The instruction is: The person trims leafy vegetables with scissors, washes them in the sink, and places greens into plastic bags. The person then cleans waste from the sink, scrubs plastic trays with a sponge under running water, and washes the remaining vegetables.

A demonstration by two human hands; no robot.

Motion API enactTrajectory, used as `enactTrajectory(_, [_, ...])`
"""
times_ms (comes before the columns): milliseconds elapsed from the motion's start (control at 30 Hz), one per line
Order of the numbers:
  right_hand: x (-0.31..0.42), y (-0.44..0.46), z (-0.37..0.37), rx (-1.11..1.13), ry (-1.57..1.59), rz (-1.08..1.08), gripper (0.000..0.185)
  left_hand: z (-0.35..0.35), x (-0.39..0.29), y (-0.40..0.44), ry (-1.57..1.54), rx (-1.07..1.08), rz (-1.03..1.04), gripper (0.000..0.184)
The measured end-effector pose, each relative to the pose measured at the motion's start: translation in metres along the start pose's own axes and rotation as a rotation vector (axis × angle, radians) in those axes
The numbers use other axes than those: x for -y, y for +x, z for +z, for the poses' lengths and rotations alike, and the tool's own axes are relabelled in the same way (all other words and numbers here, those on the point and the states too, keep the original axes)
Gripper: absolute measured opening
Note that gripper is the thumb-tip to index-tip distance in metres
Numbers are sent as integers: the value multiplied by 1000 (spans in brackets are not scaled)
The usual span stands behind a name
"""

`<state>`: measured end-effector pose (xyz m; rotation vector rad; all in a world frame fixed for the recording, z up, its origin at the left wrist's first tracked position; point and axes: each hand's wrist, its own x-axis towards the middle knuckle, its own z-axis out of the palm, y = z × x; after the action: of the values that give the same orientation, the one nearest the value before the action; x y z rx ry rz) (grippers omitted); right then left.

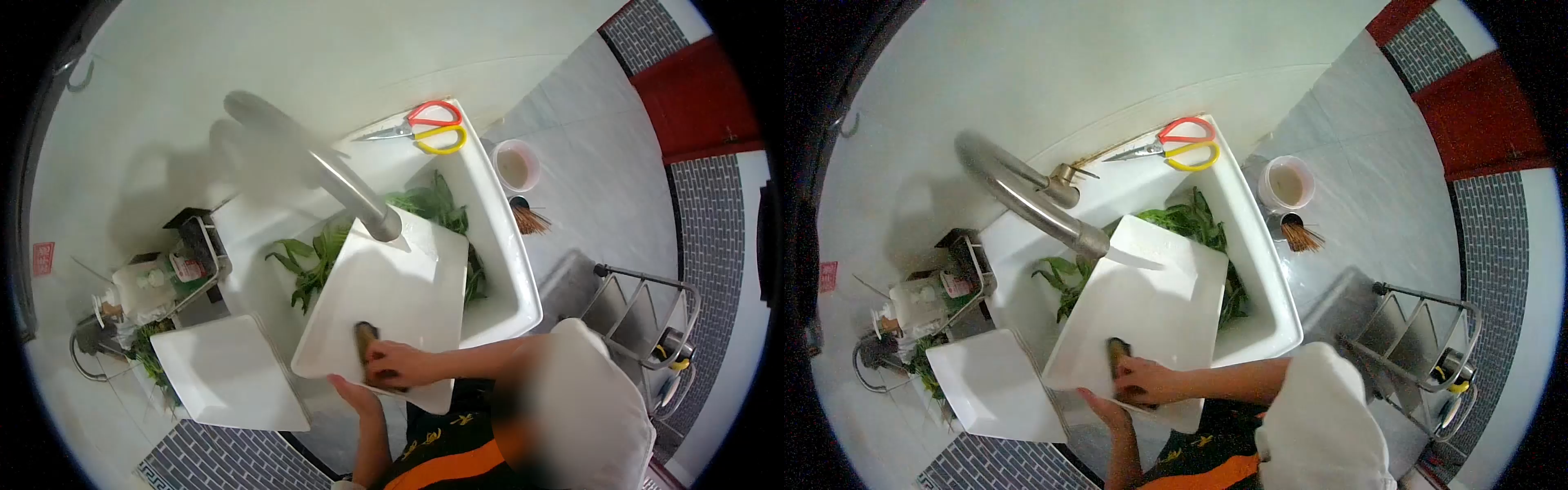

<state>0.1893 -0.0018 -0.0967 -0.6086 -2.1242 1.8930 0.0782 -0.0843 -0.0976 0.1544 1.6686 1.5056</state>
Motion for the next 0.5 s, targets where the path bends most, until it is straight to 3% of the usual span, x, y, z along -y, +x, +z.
enactTrajectory(67, [0,-27,-25,248,-16,55,17,1,0,2,99,-44,25,60])
enactTrajectory(133, [-35,-40,-40,335,-24,134,19,-4,5,4,236,-94,60,54])
enactTrajectory(267, [-128,-26,-104,157,-364,381,25,6,-3,4,161,-70,117,54])
enactTrajectory(300, [-180,-29,-108,53,-398,458,26,6,-4,5,167,-75,105,54])
enactTrajectory(367, [-183,-25,-122,32,-541,446,28,6,-4,5,173,-74,94,54])
enactTrajectory(467, [-178,-10,-115,-358,-732,501,26,6,-2,4,148,-19,70,54])
enactTrajectory(500, [-166,4,-104,-351,-730,498,26,6,0,2,100,-15,78,55])
